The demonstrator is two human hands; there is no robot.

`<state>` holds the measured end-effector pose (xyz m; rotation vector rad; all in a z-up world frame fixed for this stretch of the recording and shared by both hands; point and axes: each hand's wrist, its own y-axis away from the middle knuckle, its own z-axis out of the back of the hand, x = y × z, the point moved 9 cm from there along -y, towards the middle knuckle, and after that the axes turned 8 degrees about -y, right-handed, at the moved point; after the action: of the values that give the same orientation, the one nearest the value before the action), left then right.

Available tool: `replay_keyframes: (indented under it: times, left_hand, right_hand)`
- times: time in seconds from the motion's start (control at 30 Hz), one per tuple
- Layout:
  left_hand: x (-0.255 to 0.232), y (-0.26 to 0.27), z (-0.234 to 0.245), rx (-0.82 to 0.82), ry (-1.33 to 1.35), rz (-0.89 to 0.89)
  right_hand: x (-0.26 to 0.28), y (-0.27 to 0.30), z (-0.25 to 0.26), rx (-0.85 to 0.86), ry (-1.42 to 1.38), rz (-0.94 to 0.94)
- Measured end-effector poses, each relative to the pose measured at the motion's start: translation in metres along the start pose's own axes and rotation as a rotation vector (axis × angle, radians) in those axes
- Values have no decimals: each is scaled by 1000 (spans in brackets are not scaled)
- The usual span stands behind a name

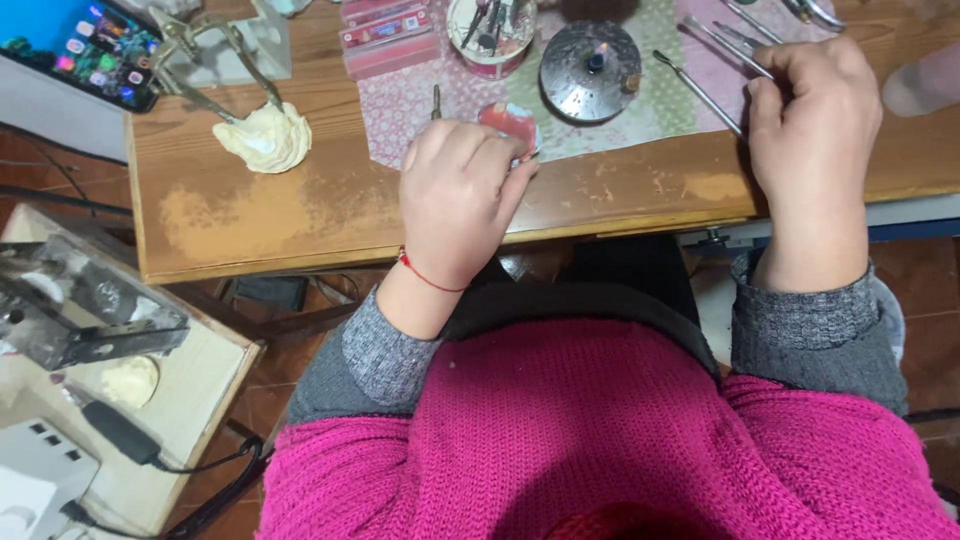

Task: The person works on a dental mold held in a metal clamp, using a metal tool to shape and smooth the pink and white material. They repeatedly apply liquid from a spray bottle to the mold and continue refining the surface with the tool.

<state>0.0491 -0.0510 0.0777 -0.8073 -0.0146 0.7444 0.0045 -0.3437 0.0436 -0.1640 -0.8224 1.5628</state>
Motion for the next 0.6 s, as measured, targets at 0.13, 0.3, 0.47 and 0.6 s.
replay_keyframes:
  times: [0.13, 0.3, 0.47, 0.6]
  left_hand:
    - [-1, -6, -4, -19, -24, 6]
    - [-3, -8, -7, -16, -55, -2]
    - [-6, -9, -6, -16, -62, 0]
    - [-7, -6, -6, -37, -77, -6]
  right_hand:
    - [2, 2, -6, -33, 52, 82]
    - [-7, 16, -7, -59, 25, 136]
    - [-7, 19, -10, -21, -2, 172]
    - [-12, 23, -13, 2, -51, 158]
